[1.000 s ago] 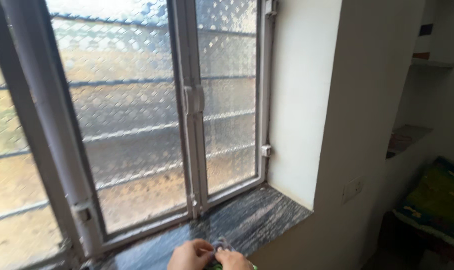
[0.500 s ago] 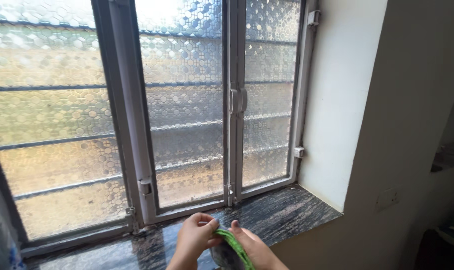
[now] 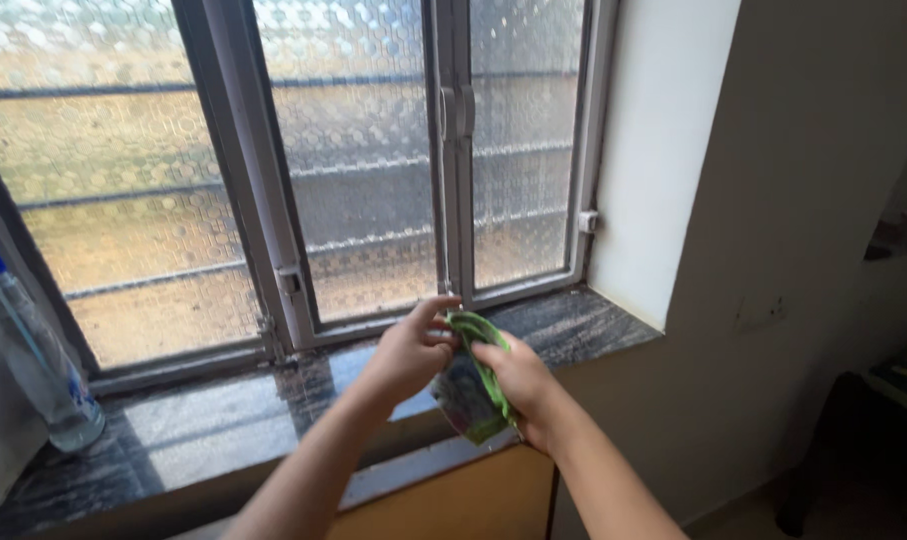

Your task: The person cleans a window sill and the metal frame of a window using a spray bottle and a cloth. They spray the cleaning solution onto the sill and frame, then wipe the surfaces with the cloth.

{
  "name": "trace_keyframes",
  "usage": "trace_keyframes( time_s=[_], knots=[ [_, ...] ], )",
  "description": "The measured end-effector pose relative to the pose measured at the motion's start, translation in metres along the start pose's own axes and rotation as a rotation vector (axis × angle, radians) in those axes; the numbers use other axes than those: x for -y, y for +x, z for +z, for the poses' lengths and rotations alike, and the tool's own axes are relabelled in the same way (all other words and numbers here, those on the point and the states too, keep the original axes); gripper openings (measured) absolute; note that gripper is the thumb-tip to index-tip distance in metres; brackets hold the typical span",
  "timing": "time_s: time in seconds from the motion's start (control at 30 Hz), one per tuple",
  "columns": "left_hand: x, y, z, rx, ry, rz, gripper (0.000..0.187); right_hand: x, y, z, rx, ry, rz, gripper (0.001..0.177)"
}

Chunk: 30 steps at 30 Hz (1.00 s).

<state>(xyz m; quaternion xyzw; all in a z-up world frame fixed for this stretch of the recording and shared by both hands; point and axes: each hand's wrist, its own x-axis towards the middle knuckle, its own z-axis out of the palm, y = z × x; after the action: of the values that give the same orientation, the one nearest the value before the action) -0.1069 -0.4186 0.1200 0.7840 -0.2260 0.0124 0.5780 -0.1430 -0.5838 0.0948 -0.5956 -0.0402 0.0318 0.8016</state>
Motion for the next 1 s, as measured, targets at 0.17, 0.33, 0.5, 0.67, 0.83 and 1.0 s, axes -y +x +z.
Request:
trace_keyframes(
  time_s=[0.17,0.33,0.5,0.67,0.83,1.0],
  knots=[
    [-0.034,0.0,-0.004,0.127,0.696,0.213,0.045,0.02,-0.021,-0.003,0.095,-0.146,-0.047,0.029],
    [-0.058,0.019,-0.009,0.276,1.051,0.481,0.033,0.033,-0.025,-0.011,0.071,-0.351,-0.057,0.033],
    [-0.069,0.035,-0.004,0.233,0.911,0.175,0.033,0.051,-0.019,-0.017,-0.149,-0.539,-0.156,0.038],
    [-0.047,0.077,-0.006,0.032,0.752,0.206,0.041,0.059,0.003,-0.041,-0.199,-0.593,-0.206,0.04],
    [-0.052,0.151,-0.033,-0.08,0.744,0.083,0.039,0.095,0.012,-0.07,-0.232,-0.704,-0.082,0.041],
    [-0.08,0.169,-0.079,-0.238,0.751,0.138,0.043,0.145,0.009,-0.055,-0.263,-0.771,-0.018,0.038]
  ],
)
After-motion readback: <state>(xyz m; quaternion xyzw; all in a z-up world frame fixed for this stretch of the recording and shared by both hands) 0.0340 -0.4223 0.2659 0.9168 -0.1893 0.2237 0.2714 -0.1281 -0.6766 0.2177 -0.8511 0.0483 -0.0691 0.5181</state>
